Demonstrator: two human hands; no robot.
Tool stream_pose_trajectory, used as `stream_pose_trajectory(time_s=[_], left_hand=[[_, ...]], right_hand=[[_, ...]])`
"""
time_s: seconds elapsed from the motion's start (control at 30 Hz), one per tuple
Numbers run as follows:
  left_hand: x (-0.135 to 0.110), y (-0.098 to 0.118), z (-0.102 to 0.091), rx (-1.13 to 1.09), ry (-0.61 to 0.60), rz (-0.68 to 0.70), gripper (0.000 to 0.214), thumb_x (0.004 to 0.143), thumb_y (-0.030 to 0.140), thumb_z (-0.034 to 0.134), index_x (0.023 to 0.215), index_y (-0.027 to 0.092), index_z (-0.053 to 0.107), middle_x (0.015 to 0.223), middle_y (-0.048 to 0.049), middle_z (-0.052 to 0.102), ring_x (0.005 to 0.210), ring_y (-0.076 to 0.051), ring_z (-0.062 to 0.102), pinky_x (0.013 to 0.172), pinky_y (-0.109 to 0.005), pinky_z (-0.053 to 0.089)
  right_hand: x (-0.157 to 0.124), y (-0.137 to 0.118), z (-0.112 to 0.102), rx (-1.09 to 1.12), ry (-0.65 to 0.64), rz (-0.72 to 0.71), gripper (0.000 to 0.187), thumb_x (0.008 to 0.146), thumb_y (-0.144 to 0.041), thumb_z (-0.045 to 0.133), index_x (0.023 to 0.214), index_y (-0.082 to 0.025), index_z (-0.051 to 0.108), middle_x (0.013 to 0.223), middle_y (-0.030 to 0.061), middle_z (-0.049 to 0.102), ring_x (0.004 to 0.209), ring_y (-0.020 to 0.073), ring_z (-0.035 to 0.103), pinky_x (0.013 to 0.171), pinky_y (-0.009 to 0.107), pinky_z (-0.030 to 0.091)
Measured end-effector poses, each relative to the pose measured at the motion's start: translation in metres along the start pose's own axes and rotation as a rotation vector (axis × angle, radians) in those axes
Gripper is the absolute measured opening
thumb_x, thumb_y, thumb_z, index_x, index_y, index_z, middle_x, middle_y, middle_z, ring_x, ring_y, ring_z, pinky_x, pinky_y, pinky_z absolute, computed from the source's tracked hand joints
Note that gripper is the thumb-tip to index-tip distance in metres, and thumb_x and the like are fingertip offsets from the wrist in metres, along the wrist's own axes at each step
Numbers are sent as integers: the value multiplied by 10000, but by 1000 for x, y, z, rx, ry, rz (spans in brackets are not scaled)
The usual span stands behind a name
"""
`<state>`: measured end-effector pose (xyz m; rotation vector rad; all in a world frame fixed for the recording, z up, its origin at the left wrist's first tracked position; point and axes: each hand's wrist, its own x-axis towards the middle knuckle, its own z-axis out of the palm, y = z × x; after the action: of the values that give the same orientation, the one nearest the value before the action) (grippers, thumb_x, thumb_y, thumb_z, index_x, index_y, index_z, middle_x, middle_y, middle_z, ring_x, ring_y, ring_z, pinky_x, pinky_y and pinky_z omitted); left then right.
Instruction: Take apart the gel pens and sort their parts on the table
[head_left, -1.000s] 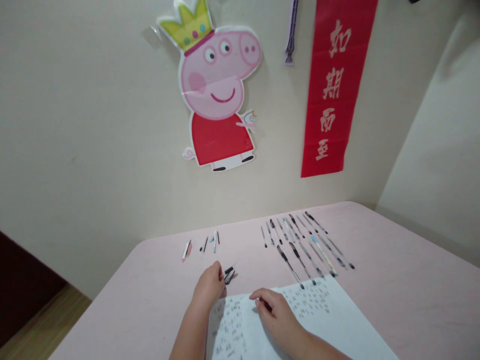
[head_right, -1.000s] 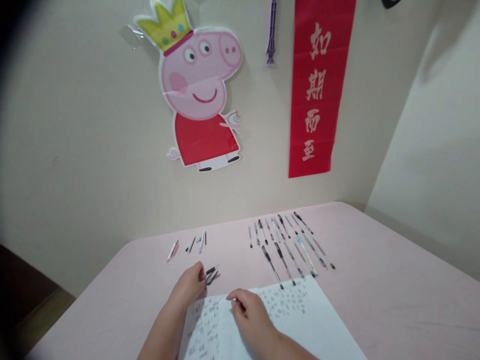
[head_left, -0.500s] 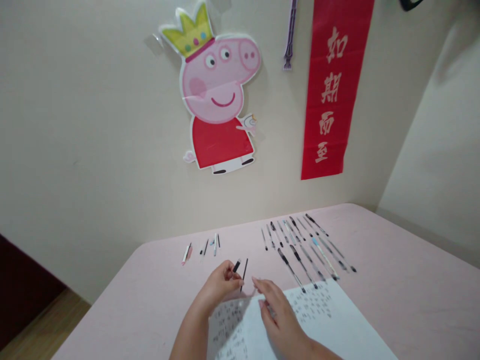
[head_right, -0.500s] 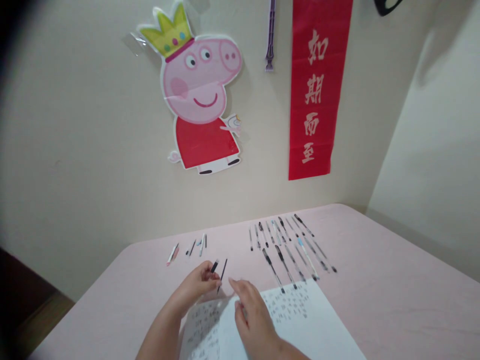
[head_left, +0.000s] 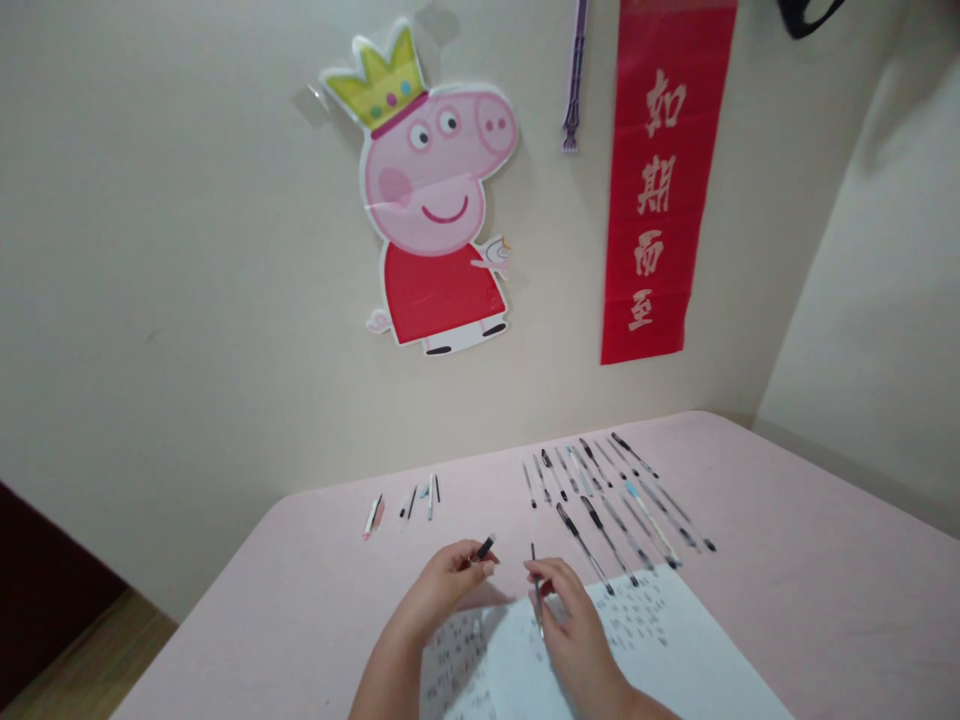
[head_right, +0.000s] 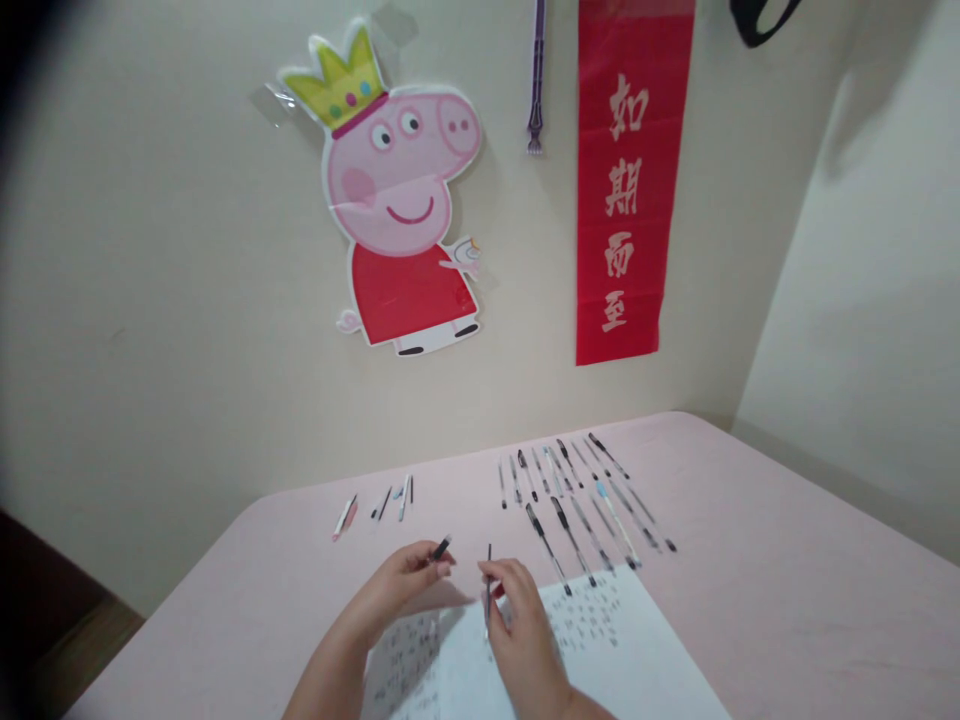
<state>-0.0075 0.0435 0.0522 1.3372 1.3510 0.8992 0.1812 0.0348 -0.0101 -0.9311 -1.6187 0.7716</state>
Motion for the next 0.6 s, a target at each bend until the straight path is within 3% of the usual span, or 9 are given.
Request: stream_pose_trajectory(time_s=[0.1,0.33,0.6], left_hand=[[4,-4,-5,182,84,45,287,719,364,597,846,121,681,733,-20,594,686,-143,504,650,-259,365],[10,-13,-21,644,200,199,253,696,141,502,798,162,733,829,-79,681,849,-204,589,778,-290,413],[8,-16,-18,706,176,180,275,688,89,487,826,156,714,882,-81,667,875,-183,599,798,-263,433]], right_hand=[[2,-6,-2,119,28,75,188,885,-309,510,965,-214,652,952,71,620,899,189,597,802,279,511],[4,-14,-4,280,47,310,445,876,-553,455,1001,-194,688,897,76,640,695,161,571,692,282,501],[10,-2,-2,383,15,435,538,820,-629,495,977,-168,722,845,108,686,767,213,604,694,318,468]])
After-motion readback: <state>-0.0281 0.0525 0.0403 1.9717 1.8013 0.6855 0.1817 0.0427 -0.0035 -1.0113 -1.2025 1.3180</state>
